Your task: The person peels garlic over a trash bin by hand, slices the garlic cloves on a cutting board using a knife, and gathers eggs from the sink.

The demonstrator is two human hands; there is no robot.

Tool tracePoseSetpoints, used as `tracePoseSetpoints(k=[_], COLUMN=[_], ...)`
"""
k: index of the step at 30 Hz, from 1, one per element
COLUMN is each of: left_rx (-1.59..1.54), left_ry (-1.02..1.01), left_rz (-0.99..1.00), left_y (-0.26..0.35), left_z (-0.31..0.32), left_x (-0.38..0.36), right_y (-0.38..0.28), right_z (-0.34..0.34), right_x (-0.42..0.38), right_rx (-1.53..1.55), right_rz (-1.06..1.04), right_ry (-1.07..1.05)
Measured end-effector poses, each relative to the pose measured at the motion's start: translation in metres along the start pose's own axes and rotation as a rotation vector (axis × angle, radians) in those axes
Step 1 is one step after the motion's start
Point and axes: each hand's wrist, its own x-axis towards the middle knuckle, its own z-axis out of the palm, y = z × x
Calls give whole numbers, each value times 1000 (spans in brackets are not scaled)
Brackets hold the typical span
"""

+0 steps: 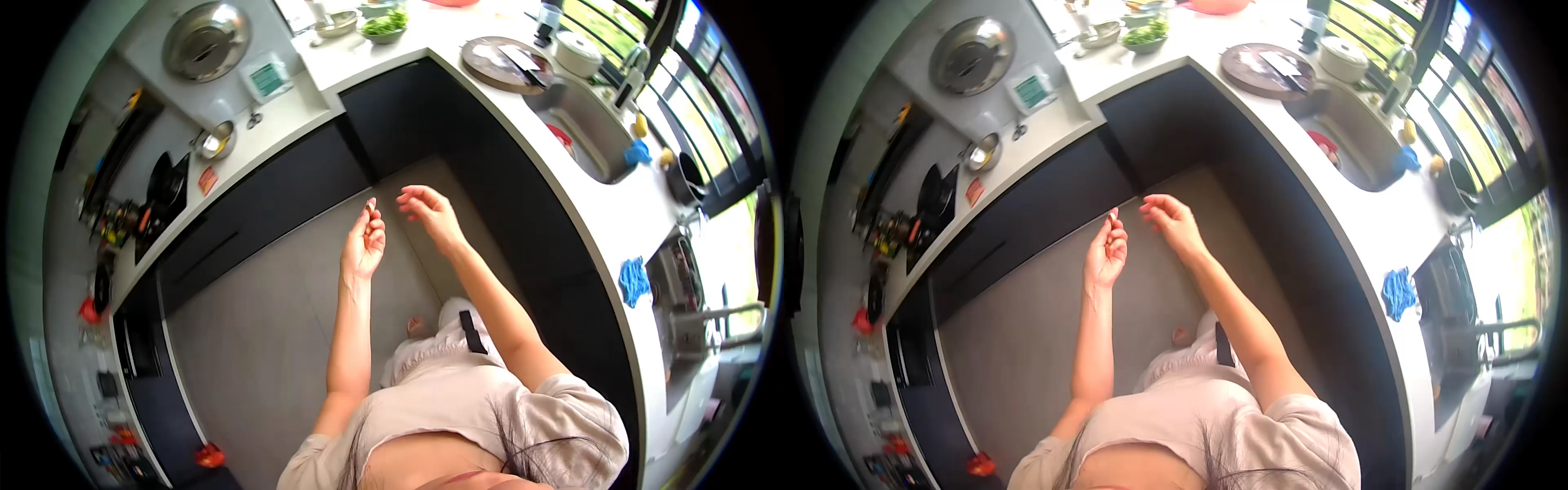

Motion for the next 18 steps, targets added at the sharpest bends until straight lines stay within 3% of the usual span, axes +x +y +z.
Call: tracePoseSetpoints(k=[5,9,14,18], left_rx=[109,120,173,250], left_ry=[33,-26,-9,15], left_rz=[-180,-297,-323,-288], left_y=[17,13,-1,-10], left_z=[24,46,74,81], left_x=[116,222,346,417], right_y=[-9,-23,-50,-68], right_z=[-63,-140,-255,-314], right_x=[70,144,266,341], right_rx=[-126,-266,-773,-1228], right_rz=[-35,-196,-379,-440], right_ry=[372,588,774,763])
